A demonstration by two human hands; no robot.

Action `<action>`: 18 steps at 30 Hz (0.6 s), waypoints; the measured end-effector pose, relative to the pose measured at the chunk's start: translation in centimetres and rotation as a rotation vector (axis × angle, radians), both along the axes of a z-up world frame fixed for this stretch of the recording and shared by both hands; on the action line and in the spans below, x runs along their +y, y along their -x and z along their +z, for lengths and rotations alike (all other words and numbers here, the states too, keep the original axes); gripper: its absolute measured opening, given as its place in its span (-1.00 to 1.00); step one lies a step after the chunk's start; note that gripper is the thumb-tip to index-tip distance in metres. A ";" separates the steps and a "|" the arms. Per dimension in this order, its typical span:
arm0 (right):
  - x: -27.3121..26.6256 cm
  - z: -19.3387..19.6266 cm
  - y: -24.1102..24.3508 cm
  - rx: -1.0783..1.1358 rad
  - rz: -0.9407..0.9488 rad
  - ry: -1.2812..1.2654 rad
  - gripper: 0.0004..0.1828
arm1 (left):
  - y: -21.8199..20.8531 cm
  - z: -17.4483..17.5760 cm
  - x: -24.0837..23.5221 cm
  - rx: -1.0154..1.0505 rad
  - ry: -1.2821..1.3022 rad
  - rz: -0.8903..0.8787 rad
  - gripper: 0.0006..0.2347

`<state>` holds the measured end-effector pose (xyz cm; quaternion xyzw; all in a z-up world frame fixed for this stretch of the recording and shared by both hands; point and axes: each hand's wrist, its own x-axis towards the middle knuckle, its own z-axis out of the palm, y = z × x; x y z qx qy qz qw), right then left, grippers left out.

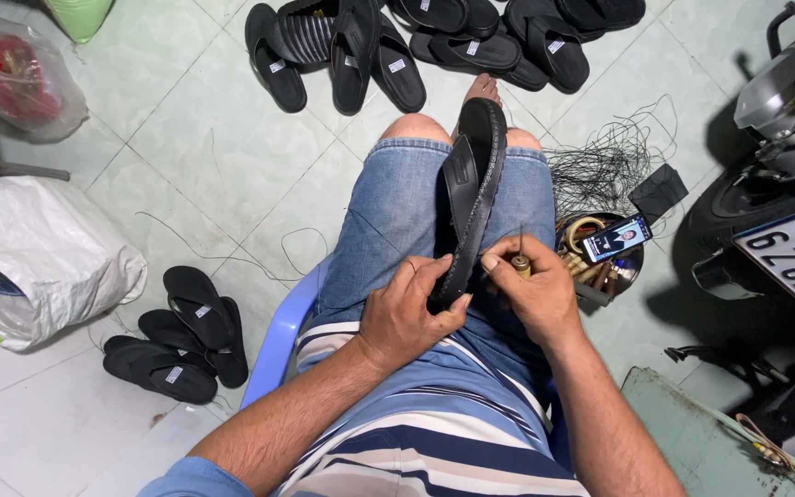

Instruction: The person sits on a blue plastic chair and sews a black slipper using a needle and thread. They hold the slipper on their lap and repeatedly push the needle through the sole and strap while pulling the thread tight. Several other black slippers are scattered on the tiled floor nearby.

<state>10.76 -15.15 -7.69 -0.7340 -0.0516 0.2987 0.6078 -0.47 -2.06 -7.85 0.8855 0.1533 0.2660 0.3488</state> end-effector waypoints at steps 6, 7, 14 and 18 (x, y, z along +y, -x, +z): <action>0.5 -1.0 0.1 -0.101 -0.061 -0.051 -0.91 | -0.1 0.1 0.0 -0.003 -0.001 -0.003 -0.68; 0.5 -1.1 0.1 -0.100 -0.060 -0.050 -0.91 | -0.1 0.0 -0.1 -0.003 -0.001 -0.002 -0.68; 1.6 -0.5 0.2 -0.361 0.017 0.156 -0.89 | 0.2 0.1 -0.2 0.013 0.025 0.022 -0.70; 2.2 -0.5 0.2 -0.174 -0.055 0.009 -0.93 | 0.4 -0.1 0.2 0.002 0.150 0.037 -0.71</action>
